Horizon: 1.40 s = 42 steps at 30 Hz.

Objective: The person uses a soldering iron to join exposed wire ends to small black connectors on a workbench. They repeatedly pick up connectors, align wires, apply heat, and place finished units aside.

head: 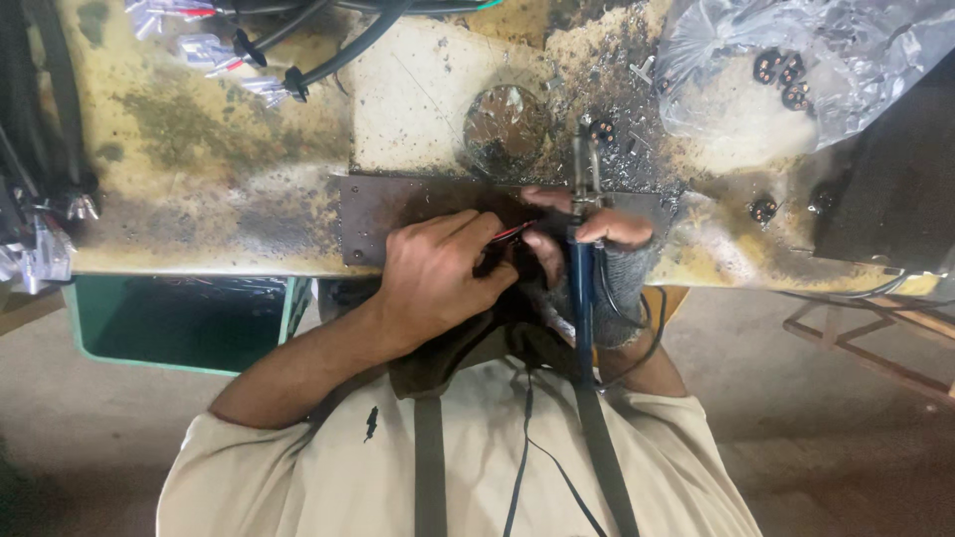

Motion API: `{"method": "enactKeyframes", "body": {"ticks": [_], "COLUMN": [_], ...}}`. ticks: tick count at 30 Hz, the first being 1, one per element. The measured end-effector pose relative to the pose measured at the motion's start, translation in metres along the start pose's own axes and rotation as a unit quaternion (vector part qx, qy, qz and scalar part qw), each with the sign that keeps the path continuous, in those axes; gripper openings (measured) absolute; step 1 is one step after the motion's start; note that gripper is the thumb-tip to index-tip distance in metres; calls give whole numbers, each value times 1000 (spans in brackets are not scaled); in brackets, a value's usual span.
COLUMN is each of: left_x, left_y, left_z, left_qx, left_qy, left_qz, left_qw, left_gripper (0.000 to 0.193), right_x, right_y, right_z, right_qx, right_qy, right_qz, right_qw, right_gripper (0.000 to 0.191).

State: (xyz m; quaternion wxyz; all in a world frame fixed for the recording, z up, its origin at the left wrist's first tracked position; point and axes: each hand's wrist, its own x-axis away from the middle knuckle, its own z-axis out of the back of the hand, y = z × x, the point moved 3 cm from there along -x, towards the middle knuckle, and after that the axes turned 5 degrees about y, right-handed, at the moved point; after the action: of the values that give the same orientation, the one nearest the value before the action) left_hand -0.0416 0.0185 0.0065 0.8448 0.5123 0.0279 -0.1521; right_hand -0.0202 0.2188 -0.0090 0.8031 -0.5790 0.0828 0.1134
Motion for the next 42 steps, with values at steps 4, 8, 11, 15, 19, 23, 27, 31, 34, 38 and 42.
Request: {"method": "enactKeyframes", "body": {"ticks": [4,8,11,15,19,23,27,31,34,38,42], "left_x": [1,2,2,3,1,0,0,-3,-3,2,8], "left_y": [-2,-1,1,1,0,0,-1,0,-1,-1,1], "left_z": [-1,-2,-1,0,-2,-1,0,0,0,8,5], "left_qx": [-16,-10,-16,-11,-15,-5,-17,-14,-2,123,129], "left_qy": [-16,-10,5,3,-3,-4,-30,-24,-1,85,113], "left_qz": [7,-3,-4,0,8,17,26,19,35,2,-4], "left_qw": [1000,1000,1000,1000,1000,1000,999,999,999,989,985], "left_gripper": [26,27,26,29,30,32,35,37,32,23,13], "right_x": [-11,-15,-1,37,62,43,32,39,34,35,35], "right_y": [-26,-35,-23,10,34,33,12,-3,-5,26,30], "right_z": [-15,-12,-9,-6,-8,-5,-1,-9,-10,-16,-15], "right_qx": [59,169,244,176,-28,-183,-538,-550,81,-434,-63], "right_qy": [30,3,-20,-18,-93,-230,-251,-188,-88,67,137], "right_qz": [-27,0,-11,-150,-319,-288,-416,-425,-82,-332,-181], "right_qw": [997,986,970,973,943,911,689,694,989,834,972], "right_gripper": [38,33,25,18,30,42,78,76,23,23,27]}}
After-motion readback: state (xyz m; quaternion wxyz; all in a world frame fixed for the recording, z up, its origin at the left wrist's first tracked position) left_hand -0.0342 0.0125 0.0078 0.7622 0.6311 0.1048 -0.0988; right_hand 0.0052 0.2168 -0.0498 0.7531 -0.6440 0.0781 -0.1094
